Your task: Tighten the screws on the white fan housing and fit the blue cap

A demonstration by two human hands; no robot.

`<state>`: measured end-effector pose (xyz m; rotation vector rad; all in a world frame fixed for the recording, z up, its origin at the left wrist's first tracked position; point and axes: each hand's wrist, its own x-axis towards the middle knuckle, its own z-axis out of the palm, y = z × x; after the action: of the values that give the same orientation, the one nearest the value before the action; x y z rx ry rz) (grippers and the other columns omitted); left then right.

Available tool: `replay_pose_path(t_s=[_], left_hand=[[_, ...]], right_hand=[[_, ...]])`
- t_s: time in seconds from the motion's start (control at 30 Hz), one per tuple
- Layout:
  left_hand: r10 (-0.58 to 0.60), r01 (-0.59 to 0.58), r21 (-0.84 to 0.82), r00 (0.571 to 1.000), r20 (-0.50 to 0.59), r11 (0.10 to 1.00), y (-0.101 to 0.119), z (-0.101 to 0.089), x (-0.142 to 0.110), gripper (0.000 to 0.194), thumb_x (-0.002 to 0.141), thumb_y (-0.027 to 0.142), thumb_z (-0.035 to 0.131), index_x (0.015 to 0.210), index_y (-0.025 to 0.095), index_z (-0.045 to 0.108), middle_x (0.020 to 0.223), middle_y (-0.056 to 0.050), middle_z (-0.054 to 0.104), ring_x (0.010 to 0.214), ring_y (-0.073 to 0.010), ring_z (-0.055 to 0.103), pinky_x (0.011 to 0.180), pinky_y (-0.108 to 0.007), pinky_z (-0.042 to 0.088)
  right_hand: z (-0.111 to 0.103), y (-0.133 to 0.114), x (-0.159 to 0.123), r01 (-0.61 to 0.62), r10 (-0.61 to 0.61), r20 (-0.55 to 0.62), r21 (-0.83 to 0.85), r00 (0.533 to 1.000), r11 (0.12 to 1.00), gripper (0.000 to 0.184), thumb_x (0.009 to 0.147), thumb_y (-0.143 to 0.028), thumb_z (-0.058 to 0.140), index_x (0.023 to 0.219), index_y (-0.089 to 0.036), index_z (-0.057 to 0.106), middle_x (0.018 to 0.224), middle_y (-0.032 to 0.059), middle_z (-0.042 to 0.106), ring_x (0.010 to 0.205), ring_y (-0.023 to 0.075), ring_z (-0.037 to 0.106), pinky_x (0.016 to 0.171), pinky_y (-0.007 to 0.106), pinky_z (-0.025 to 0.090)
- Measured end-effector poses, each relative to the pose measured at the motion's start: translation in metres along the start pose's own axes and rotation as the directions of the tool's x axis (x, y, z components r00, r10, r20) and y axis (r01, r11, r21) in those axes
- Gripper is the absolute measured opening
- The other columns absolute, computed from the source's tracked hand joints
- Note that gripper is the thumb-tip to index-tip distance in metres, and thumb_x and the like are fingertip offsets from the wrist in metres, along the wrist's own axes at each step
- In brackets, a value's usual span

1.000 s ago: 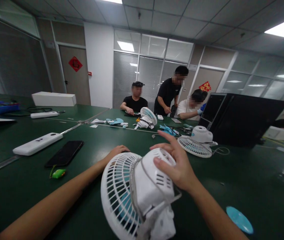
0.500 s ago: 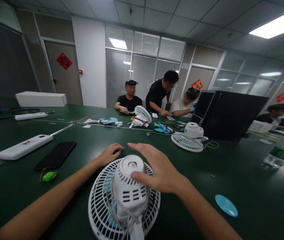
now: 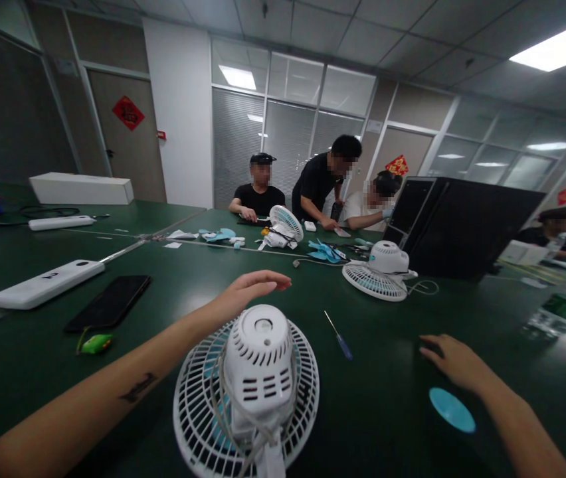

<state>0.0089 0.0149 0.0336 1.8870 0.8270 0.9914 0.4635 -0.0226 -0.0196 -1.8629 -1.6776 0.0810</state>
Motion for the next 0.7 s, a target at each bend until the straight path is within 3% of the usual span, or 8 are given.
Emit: replay_pose_path(t_s=[0.17,0.37,0.53,0.63,0.7], left_hand=[[-0.049,0.101,-0.357,0.987,0.152,0.929,0.018,0.009,-0.01,0.027,0.091,0.02,0.052,0.112,0.015,0.069,0.118,-0.01,0.072,0.111,-0.0221,0.066,0.096,-0.035,0.048],[-0.009,0.081,-0.485,0.989,0.149,0.871,0.021,0.006,-0.015,0.029,0.083,0.026,0.064,0.108,0.014,0.07,0.11,-0.012,0.073,0.105,-0.0228,0.066,0.09,-0.033,0.047],[0.067,0.05,-0.54,0.979,0.194,0.84,0.021,0.01,-0.015,0.028,0.08,0.026,0.067,0.105,0.014,0.071,0.102,-0.01,0.074,0.096,-0.02,0.067,0.086,-0.031,0.047],[0.041,0.088,-0.542,0.974,0.221,0.836,0.019,0.012,-0.015,0.025,0.081,0.026,0.068,0.103,0.014,0.07,0.09,-0.007,0.074,0.082,-0.0157,0.067,0.075,-0.027,0.049],[-0.008,0.135,-0.516,0.97,0.241,0.846,0.018,0.012,-0.015,0.025,0.082,0.027,0.066,0.103,0.014,0.069,0.083,-0.005,0.073,0.067,-0.0125,0.065,0.062,-0.023,0.046]], right_hand=[[0.014,0.013,-0.001,0.002,0.008,0.109,-0.094,0.994,0.996,0.016,0.069,-0.033,0.056,0.067,-0.024,0.069,0.081,0.0137,0.07,0.081,0.0362,0.067,0.084,0.051,0.05],[0.012,-0.003,0.001,0.004,0.008,0.112,-0.108,0.994,0.994,0.014,0.069,-0.025,0.053,0.061,-0.026,0.065,0.069,0.0088,0.07,0.069,0.0317,0.067,0.072,0.046,0.05],[0.006,-0.058,0.0,0.121,-0.122,0.031,0.038,0.992,0.992,0.016,0.077,-0.035,0.06,0.081,-0.024,0.07,0.082,0.0106,0.073,0.074,0.0308,0.068,0.069,0.044,0.051],[0.007,-0.108,0.004,0.237,-0.238,-0.016,0.185,0.971,0.954,0.026,0.082,-0.045,0.06,0.091,-0.022,0.07,0.082,0.0102,0.071,0.071,0.0265,0.068,0.063,0.039,0.053],[0.007,-0.146,0.006,0.329,-0.33,-0.047,0.286,0.943,0.9,0.031,0.083,-0.049,0.06,0.094,-0.021,0.069,0.086,0.0096,0.071,0.074,0.0232,0.068,0.067,0.036,0.055]])
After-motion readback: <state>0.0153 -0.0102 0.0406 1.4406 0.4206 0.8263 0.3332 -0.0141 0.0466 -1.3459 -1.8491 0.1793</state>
